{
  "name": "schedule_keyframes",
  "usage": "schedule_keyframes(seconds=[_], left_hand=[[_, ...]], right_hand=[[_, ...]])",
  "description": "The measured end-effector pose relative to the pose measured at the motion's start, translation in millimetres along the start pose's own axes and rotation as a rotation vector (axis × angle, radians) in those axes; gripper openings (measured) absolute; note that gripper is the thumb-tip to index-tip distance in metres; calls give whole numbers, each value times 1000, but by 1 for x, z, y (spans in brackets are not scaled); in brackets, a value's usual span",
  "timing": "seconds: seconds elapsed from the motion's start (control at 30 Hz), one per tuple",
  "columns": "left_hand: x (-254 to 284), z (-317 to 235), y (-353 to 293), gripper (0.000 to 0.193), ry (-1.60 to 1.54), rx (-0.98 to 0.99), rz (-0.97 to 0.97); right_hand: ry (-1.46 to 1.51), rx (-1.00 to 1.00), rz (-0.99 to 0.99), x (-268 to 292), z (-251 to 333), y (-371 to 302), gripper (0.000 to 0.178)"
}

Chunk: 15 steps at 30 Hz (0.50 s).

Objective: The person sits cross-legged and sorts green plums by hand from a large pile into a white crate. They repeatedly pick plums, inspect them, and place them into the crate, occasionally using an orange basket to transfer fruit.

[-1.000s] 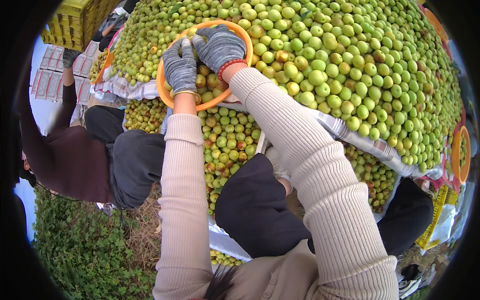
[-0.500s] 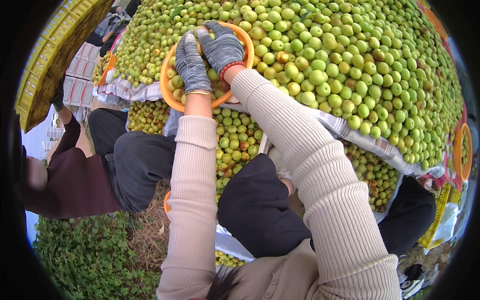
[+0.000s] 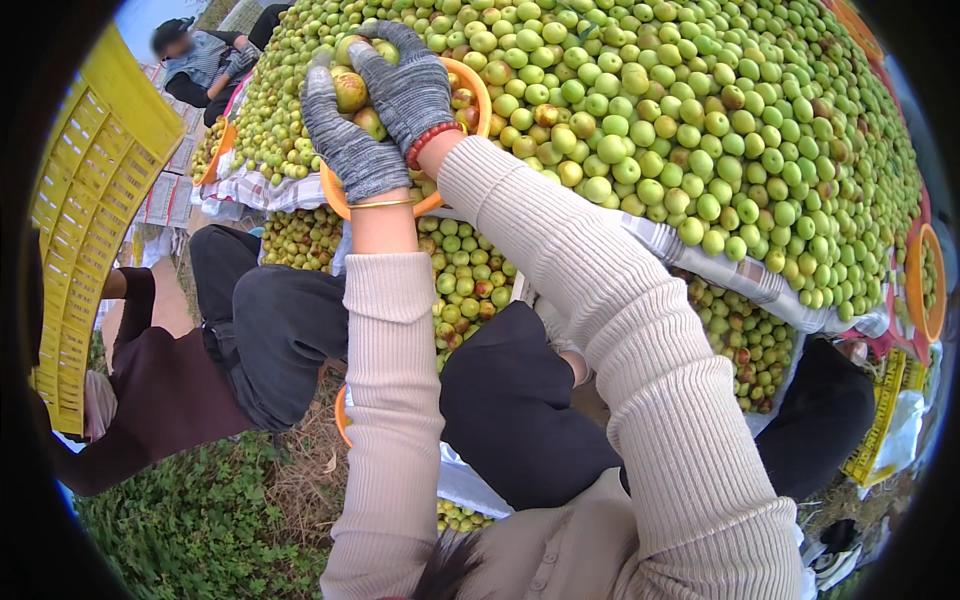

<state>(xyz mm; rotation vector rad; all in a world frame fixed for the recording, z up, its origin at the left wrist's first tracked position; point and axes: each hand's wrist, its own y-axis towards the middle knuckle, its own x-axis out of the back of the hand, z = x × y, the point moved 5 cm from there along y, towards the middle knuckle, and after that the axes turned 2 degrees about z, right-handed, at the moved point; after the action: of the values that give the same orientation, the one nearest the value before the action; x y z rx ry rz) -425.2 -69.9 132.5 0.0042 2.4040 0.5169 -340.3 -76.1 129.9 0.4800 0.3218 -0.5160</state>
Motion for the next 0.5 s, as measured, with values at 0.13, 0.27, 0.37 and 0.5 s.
schedule_keyframes(seconds=[0.13, 0.27, 0.37, 0.5], left_hand=[[-52, -30, -57, 34, 5, -175, 113], [-103, -7, -156, 33, 93, -116, 177], [-140, 14, -250, 33, 299, -90, 282], [-162, 44, -395, 40, 17, 347, 304]], right_hand=[[140, 232, 182, 36, 87, -16, 29], [52, 458, 194, 129, 154, -58, 28], [-175, 319, 48, 227, 178, -112, 30], [-607, 228, -238, 353, 191, -210, 30]])
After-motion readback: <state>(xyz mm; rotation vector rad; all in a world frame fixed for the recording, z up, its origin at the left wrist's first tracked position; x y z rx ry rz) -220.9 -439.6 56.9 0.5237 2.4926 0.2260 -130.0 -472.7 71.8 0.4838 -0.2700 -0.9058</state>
